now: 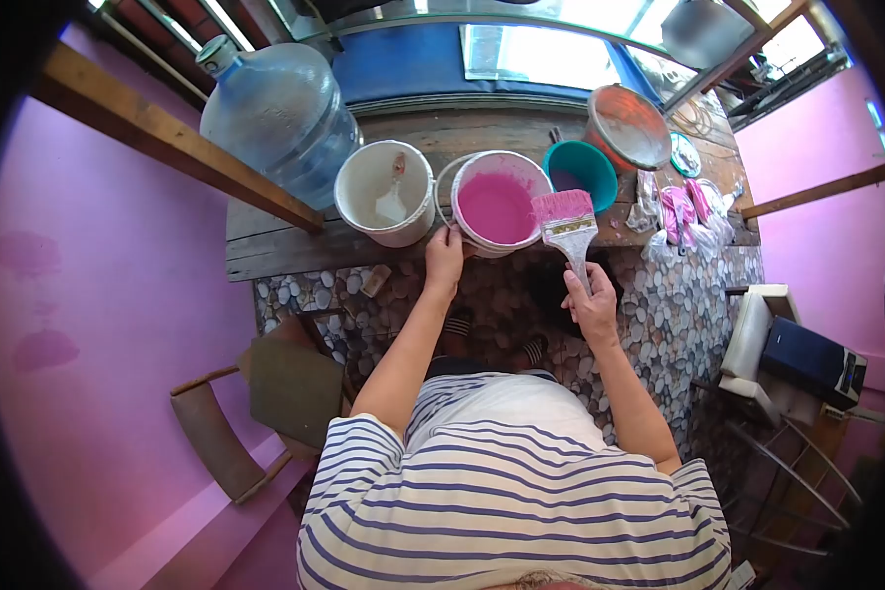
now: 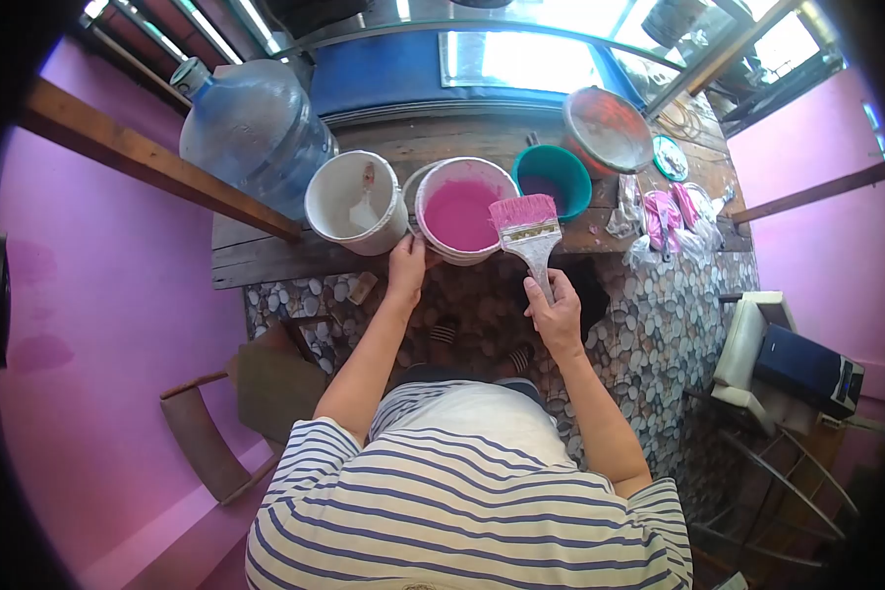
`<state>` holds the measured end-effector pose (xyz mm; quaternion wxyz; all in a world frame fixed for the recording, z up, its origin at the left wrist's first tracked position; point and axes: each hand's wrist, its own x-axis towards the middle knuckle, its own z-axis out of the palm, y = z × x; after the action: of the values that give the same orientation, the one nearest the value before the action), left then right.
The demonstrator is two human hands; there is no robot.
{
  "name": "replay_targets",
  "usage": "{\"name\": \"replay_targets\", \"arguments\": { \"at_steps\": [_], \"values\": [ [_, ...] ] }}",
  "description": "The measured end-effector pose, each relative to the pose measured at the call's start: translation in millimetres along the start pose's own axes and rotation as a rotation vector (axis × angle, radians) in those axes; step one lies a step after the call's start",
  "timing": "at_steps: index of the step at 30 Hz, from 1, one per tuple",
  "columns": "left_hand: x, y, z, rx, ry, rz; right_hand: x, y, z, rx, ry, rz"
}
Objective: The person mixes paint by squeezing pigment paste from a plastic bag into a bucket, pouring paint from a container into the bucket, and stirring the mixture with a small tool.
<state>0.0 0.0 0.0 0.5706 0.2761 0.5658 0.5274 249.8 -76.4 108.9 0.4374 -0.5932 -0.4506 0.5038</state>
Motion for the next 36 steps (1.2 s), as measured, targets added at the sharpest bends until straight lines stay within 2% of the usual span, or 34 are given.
{"name": "replay_targets", "arguments": {
  "at_steps": [2,3,7,11,13,16,23,32,36],
  "values": [
    [3,3,9,0.062,-0.048,-0.105,8,1,-1,0.022,-0.003,-0.011],
    [-10,7,-17,0.075,-0.027,-0.127,-8,-1,22,0.031,-0.017,0.018],
    [-17,-2,-12,0.039,-0.031,-0.099,-7,0,17,-0.013,0.036,0.042],
    [-21,17,-30,-0.184,0.065,-0.093,-11,8,12,-0.011,0.075,0.065],
    [-23,40,-40,-0.423,0.332,-0.135,-16,12,9,-0.021,0.095,0.075],
    [-13,58,-63,-0.580,0.293,-0.083,-18,22,8,0.001,0.120,0.098],
    [4,48,-78,-0.545,0.276,-0.094,-18,24,2,0.018,0.168,0.110],
    [11,62,-95,-0.350,0.392,-0.039,-12,28,-10,0.084,0.255,0.096],
    [4,60,-101,-0.334,0.278,-0.077,-16,33,-15,0.108,0.311,0.094]
  ]
}}
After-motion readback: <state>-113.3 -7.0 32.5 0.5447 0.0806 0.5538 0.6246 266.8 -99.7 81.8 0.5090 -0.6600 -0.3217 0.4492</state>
